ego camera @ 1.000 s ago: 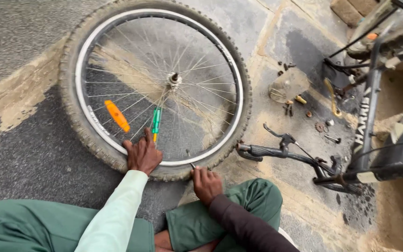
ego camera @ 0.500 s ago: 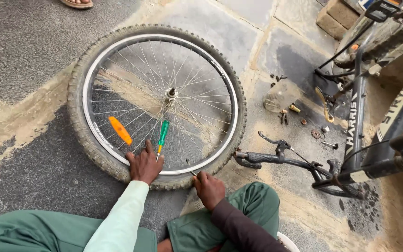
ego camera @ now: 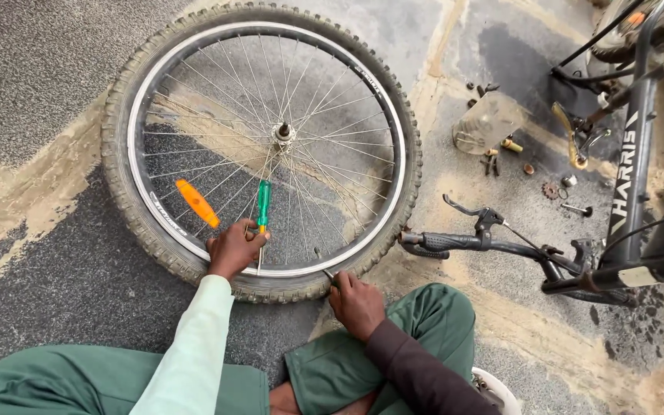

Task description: The person sits on the ground and uses two tire levers to pry the tire bead off the bicycle rim. They work their way around the circumference of the wheel, gradually detaching the tire from the rim.

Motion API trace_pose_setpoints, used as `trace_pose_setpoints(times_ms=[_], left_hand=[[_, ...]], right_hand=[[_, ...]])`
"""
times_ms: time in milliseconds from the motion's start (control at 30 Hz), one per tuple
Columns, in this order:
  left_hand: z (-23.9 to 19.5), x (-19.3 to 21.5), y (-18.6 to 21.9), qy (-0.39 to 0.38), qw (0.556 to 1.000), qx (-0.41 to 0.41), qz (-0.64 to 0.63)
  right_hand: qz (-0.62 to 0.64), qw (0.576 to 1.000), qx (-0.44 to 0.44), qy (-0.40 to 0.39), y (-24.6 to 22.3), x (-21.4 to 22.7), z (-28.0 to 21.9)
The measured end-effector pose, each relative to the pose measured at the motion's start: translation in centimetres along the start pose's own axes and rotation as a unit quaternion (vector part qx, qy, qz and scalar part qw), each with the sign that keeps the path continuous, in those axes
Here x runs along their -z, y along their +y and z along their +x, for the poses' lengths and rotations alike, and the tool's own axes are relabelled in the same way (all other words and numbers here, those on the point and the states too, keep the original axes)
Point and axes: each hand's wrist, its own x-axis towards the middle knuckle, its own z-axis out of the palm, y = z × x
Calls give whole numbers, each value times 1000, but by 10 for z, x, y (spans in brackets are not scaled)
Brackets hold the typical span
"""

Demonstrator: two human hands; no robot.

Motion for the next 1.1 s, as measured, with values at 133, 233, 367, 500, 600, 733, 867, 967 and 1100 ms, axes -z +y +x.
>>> trace_pose_setpoints(times_ms=[133,233,367,500,600,733,867,967,1100], left_hand=[[-1,-1,5,28,999,30,34],[1,-13,0,50,998,26,35],[4,-32,-13,184,980,-45,64],[-16,-27,6,180,978,-51,90],[-14,-26,-2,176,979,-44,95],[-10,-19,-4,158,986,-42,20],[-4,-22,-12,154,987,-49,-4],[-4,-17,-11,135,990,-42,-18],[-22,-14,1,190,973,-61,115]], right_hand=[[10,1000,6,11,-1,1,0],[8,1000,1,15,-1,1,-1],[-4,1000,0,5,-2,0,0],[18,999,10,35,-4,3,0],[-3,1000,-3,11,-3,2,0],[10,1000,6,29,0,-1,-1],[4,1000,1,25,-1,-1,-1],[6,1000,2,21,0,-2,-1],[21,999,-2,27,-1,0,0]])
